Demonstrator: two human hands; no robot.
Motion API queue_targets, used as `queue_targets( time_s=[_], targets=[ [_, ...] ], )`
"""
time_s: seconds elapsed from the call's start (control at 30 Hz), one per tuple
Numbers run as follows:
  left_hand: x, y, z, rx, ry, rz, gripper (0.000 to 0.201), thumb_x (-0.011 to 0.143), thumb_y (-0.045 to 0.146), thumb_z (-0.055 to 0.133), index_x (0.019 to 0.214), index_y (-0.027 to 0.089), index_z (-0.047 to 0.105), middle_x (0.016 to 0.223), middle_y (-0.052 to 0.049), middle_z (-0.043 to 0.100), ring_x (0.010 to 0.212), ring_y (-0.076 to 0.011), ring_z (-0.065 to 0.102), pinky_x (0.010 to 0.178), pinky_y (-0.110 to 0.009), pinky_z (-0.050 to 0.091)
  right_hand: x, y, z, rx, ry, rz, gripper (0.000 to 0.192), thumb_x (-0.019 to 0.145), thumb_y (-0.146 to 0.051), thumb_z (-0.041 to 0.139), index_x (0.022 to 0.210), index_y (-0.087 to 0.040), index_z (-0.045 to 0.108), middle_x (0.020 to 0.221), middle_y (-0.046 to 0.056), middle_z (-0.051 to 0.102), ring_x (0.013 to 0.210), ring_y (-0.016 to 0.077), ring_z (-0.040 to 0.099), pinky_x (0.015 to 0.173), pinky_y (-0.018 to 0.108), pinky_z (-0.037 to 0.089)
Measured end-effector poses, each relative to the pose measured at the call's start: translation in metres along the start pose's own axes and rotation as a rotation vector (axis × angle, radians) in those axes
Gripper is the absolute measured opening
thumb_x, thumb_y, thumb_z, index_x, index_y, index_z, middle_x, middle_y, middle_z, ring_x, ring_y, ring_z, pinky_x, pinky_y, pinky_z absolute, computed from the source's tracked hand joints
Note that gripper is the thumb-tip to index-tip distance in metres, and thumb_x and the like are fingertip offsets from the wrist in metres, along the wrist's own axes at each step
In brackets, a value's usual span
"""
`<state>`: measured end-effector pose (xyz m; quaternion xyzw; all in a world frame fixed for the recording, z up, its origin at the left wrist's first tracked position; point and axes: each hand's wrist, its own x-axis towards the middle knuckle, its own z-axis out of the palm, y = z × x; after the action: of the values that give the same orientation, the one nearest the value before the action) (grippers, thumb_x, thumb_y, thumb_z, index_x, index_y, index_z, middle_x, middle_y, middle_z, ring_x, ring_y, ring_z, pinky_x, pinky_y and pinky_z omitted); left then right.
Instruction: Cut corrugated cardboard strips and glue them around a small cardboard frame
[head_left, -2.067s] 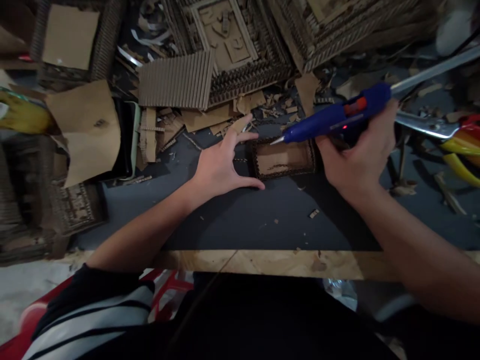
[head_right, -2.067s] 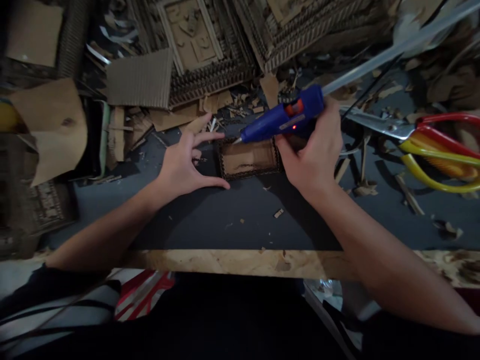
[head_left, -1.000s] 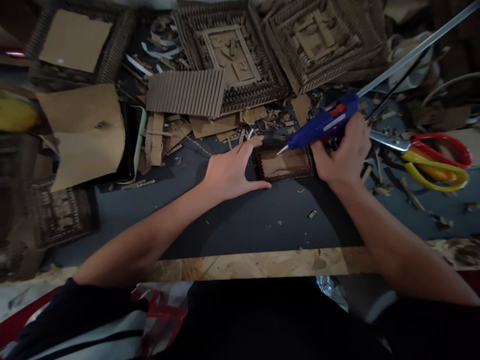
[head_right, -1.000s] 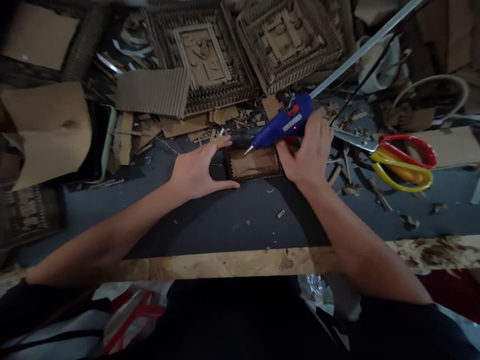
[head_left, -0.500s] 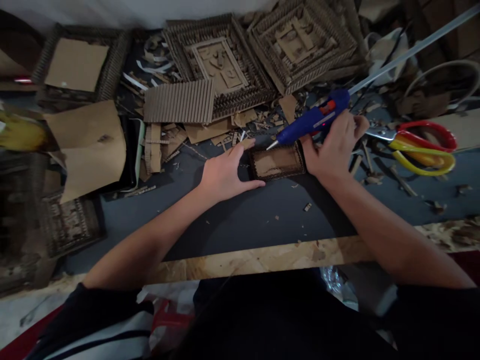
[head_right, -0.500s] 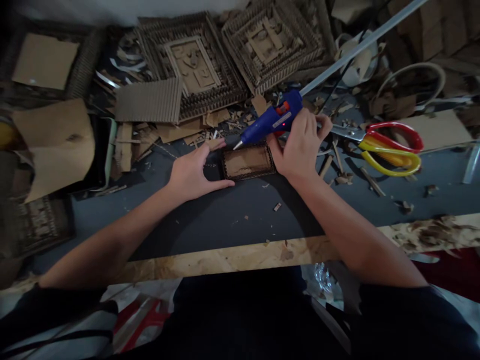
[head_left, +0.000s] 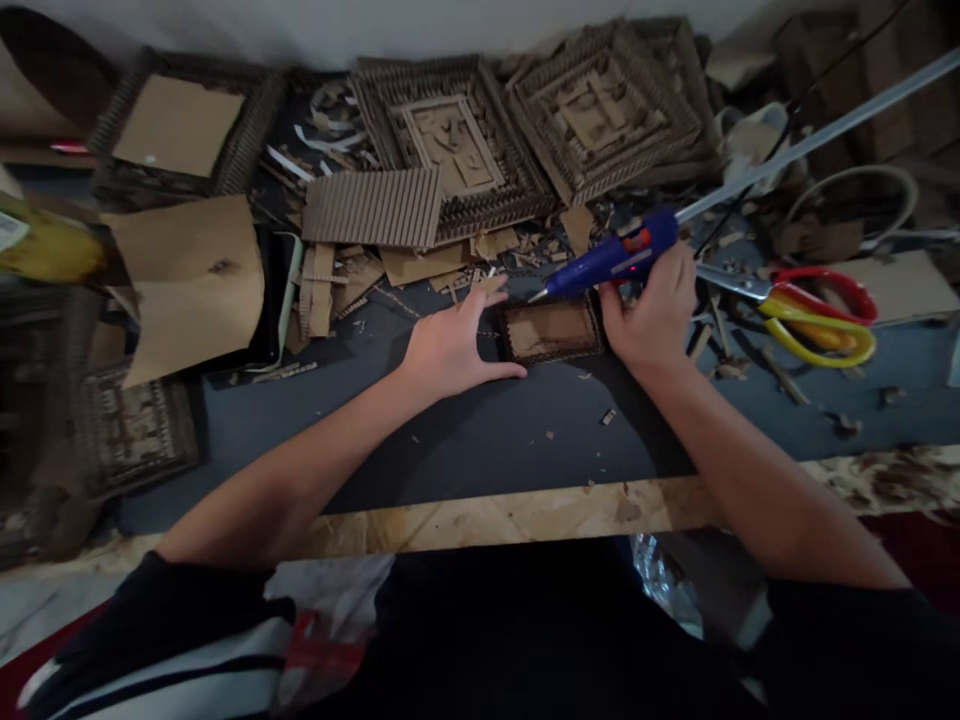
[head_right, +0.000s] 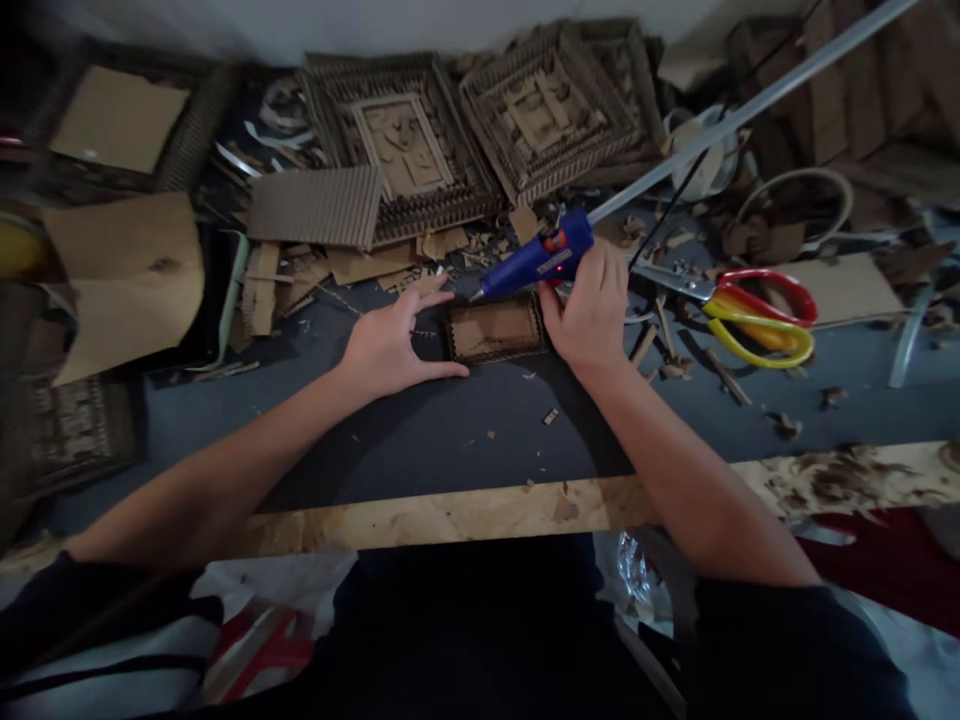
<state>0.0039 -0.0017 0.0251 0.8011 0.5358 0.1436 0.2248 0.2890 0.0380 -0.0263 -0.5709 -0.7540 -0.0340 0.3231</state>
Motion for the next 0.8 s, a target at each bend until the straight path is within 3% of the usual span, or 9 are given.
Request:
queue_targets(
  time_s=[0.27, 0.47, 0.63, 0.8],
  targets=[
    [0.0, 0.003, -0.003, 0.034, -0.045, -0.052, 0.106, 0.071, 0.061, 0.089, 0.156, 0.024, 0.037, 0.154, -0.011, 0.059, 0.121, -0.0312, 0.072, 0.092, -0.04, 0.063, 0.001, -0.008, 0.004, -0.019, 0.052, -0.099, 0.056, 0.096, -0.052, 0.053, 0.139, -0.017, 0.051, 0.126, 0.022, 0.064, 0.118, 0.0401, 0.062, 0.104, 0.066, 0.048],
    [0.002, -0.001, 0.001, 0.018, 0.006, -0.014, 0.106, 0.071, 0.059, 0.09, 0.156, 0.023, 0.038, 0.154, -0.012, 0.059, 0.129, -0.0324, 0.067, 0.099, -0.042, 0.06, 0.005, -0.017, -0.004, -0.001, -0.029, -0.032, 0.051, 0.097, -0.057, 0.051, 0.139, -0.028, 0.052, 0.131, 0.018, 0.065, 0.124, 0.0393, 0.059, 0.112, 0.066, 0.042],
    [0.002, 0.002, -0.001, 0.037, -0.011, -0.026, 0.106, 0.07, 0.061, 0.09, 0.156, 0.022, 0.041, 0.155, -0.015, 0.057, 0.13, -0.0359, 0.065, 0.096, -0.042, 0.06, 0.007, -0.019, -0.005, 0.004, -0.074, -0.015, 0.053, 0.097, -0.058, 0.051, 0.14, -0.027, 0.051, 0.136, 0.017, 0.063, 0.129, 0.0399, 0.055, 0.115, 0.068, 0.038],
    [0.003, 0.005, -0.002, 0.053, 0.006, -0.043, 0.097, 0.073, 0.057, 0.088, 0.153, 0.022, 0.046, 0.153, -0.013, 0.059, 0.139, -0.0363, 0.059, 0.101, -0.043, 0.059, 0.006, -0.016, 0.001, 0.01, -0.033, -0.047, 0.049, 0.098, -0.052, 0.049, 0.138, -0.024, 0.053, 0.134, 0.019, 0.064, 0.128, 0.0384, 0.056, 0.114, 0.067, 0.04]
  ],
)
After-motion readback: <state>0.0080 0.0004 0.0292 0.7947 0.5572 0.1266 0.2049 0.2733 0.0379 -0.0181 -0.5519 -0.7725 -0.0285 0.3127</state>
